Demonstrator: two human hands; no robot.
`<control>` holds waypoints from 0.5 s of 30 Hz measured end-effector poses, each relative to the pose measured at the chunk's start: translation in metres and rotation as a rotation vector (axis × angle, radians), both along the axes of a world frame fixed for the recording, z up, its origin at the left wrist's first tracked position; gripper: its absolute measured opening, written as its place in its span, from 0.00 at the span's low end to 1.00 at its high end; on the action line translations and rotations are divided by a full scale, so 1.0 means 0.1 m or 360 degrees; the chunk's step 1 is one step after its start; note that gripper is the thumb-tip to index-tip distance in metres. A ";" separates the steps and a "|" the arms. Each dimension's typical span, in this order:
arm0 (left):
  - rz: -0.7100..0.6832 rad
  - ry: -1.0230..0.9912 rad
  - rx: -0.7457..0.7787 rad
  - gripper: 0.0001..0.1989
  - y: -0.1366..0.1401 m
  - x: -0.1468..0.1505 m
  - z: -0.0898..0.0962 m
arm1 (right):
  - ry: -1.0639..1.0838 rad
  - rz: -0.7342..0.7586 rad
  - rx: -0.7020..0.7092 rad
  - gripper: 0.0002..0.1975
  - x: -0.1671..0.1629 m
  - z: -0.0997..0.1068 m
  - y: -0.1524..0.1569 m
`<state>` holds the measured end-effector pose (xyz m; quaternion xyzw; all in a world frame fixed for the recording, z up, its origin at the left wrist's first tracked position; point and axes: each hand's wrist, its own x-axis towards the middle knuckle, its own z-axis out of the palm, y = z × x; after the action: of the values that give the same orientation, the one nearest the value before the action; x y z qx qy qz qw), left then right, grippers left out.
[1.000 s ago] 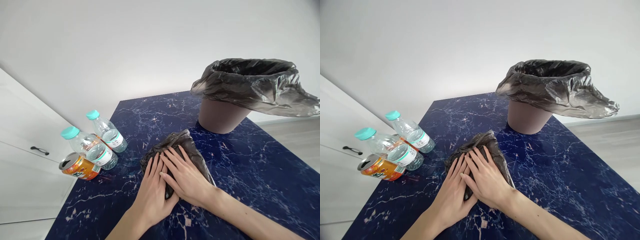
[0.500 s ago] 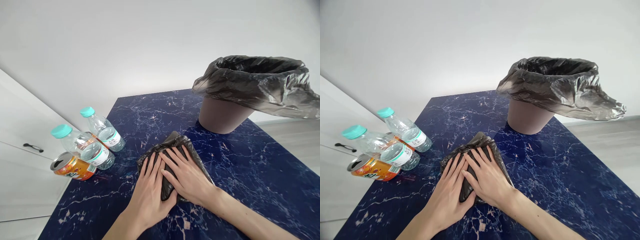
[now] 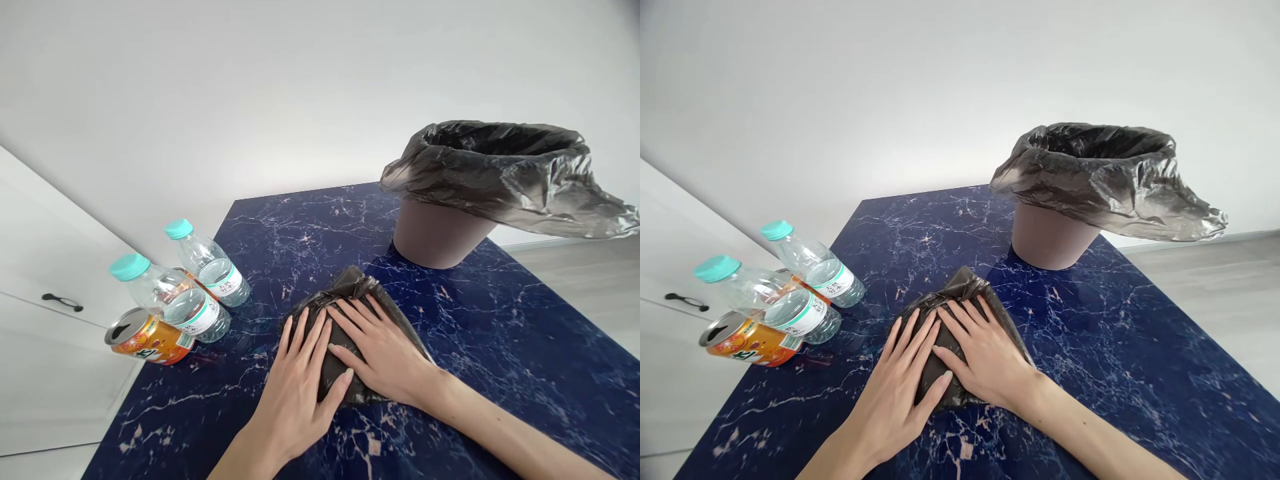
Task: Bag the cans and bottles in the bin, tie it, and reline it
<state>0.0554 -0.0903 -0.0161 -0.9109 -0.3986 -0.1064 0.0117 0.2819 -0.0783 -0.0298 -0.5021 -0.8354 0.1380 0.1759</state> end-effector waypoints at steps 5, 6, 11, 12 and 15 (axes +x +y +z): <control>-0.0009 -0.0011 -0.0136 0.41 -0.02 -0.03 0.03 | -0.0113 -0.0053 0.0072 0.34 0.38 -0.13 -0.10; 0.0016 -0.0030 -0.0142 0.41 -0.02 -0.03 0.04 | -0.0134 -0.0075 0.0089 0.35 0.48 -0.15 -0.13; 0.0160 -0.0105 -0.0161 0.40 -0.03 -0.01 0.01 | -0.0245 -0.0173 0.0132 0.37 1.03 -0.27 -0.32; 0.0172 -0.0112 -0.0169 0.40 -0.03 -0.01 0.00 | -0.0267 -0.0198 0.0121 0.37 1.16 -0.29 -0.37; 0.0192 -0.0124 -0.0187 0.40 -0.03 -0.02 -0.03 | -0.0321 -0.0230 0.0102 0.38 1.57 -0.36 -0.54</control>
<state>0.0537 -0.0935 -0.0188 -0.8795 -0.4585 -0.1173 -0.0509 0.4389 -0.1327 -0.0659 -0.5663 -0.8145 0.0470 0.1166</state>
